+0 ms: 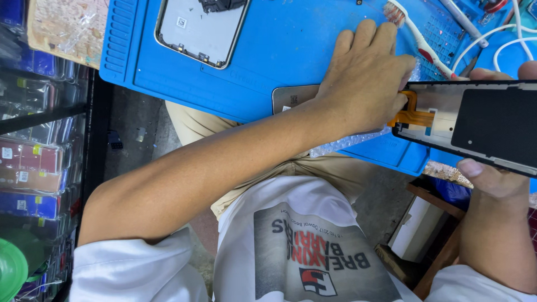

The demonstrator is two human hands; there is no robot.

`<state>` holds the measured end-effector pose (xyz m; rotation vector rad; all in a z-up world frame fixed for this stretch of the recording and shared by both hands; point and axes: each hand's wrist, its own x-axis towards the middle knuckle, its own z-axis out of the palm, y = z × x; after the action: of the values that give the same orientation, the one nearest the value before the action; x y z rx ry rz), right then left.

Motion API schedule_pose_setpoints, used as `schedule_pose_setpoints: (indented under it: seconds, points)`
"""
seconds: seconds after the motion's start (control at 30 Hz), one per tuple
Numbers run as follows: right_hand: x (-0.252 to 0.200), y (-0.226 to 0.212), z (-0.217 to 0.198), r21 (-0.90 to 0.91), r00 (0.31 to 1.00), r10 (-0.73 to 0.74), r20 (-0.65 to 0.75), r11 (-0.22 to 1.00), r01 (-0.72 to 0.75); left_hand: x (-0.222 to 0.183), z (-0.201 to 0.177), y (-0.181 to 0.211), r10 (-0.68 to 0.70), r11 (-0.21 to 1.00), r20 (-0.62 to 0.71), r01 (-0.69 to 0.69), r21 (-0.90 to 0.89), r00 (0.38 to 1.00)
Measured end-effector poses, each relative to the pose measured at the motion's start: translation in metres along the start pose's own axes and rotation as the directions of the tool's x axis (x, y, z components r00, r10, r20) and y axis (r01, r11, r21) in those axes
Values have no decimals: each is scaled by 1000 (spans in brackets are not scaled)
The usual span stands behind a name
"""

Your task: The person assembles a mobile phone by hand and using a tool. The person connects internal components, inserts a battery, and attaches the screen and back cover.

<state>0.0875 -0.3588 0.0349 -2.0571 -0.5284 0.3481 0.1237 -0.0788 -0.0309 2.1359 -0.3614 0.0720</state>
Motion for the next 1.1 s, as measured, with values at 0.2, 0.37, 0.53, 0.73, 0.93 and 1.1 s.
schedule_pose_setpoints:
  seconds: [0.2, 0.37, 0.53, 0.73, 0.93, 1.1]
  points:
    - [-1, 0, 2, 145, 999, 31, -31, 989, -27, -1, 5, -5, 61, 997, -66, -64, -36, 996]
    - [6, 1, 8, 192, 999, -10, -52, 981, 20, -1, 1, -4, 67, 994, -47, -71, -89, 997]
    - [13, -4, 16, 223, 996, -16, -88, 974, 35, -1, -4, -7, 123, 985, -37, -126, -121, 992]
    - [20, -6, 15, 214, 997, -24, -72, 976, 39, 1, -2, -4, 125, 981, 13, -122, -148, 992]
    - [7, 11, 1, 215, 994, -16, -106, 976, 38, 0, -2, -5, 157, 977, -13, -158, -143, 987]
    - [-3, 15, 1, 222, 991, -8, -137, 974, 38, -2, -6, -7, 191, 973, 50, -182, -140, 980]
